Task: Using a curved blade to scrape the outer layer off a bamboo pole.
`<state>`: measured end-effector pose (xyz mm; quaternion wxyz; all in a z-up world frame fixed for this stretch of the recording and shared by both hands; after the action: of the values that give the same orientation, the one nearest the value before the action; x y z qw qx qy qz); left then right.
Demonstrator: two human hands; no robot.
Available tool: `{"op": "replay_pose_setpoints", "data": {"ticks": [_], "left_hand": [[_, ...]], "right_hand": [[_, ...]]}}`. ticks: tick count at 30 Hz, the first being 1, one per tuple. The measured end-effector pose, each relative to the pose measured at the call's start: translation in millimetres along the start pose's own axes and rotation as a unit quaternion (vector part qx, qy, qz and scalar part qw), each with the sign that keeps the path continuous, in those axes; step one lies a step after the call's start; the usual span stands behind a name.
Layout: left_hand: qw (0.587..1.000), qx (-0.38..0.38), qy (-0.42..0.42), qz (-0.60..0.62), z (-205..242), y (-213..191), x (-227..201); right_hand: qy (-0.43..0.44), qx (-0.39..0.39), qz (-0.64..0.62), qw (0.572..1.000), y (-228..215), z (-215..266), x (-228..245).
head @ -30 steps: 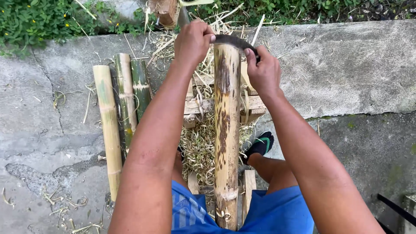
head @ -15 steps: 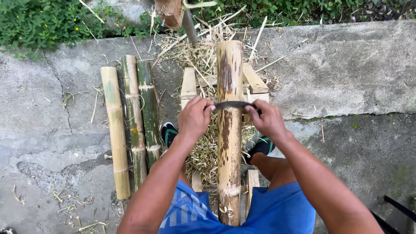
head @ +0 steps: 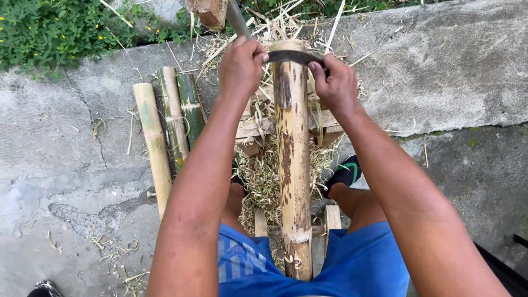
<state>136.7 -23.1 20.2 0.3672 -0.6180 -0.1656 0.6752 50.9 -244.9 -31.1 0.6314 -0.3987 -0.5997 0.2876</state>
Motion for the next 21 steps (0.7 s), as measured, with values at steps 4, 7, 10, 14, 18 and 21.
{"op": "replay_pose_setpoints", "data": {"ticks": [4,7,10,14,18,21], "left_hand": [[1.0,-0.007,0.007,0.004,25.2,7.0,3.9],[0.999,-0.038,0.013,0.008,37.8,10.5,10.8],[0.998,-0.025,0.045,0.036,55.7,8.2,10.8],[0.999,0.03,-0.028,0.031,108.4,20.6,26.9],[0.998,-0.017,0.0,0.065,146.7,19.1,24.0],[0.998,0.003,-0.008,0.068,178.7,23.4,29.9]], "right_hand": [[0.005,0.016,0.028,0.999,-13.8,24.2,10.6],[-0.02,0.001,0.029,0.999,-24.3,27.7,18.0],[-0.003,0.043,0.021,0.999,-23.9,46.9,17.4],[-0.011,0.054,0.028,0.998,-28.3,93.5,28.9],[-0.033,0.022,0.04,0.998,-50.8,124.8,48.5],[-0.01,0.053,0.037,0.998,-54.0,157.0,52.5]]}}
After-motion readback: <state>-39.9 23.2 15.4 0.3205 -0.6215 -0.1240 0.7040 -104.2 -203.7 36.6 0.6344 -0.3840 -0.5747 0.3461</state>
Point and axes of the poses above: each hand's wrist, its own z-axis away from the middle knuckle, its own y-axis out of the palm, x = y × z, the point moved 6 cm from there along -z, towards the middle knuckle, and after that the axes turned 10 degrees about z, right-handed, at the moved point
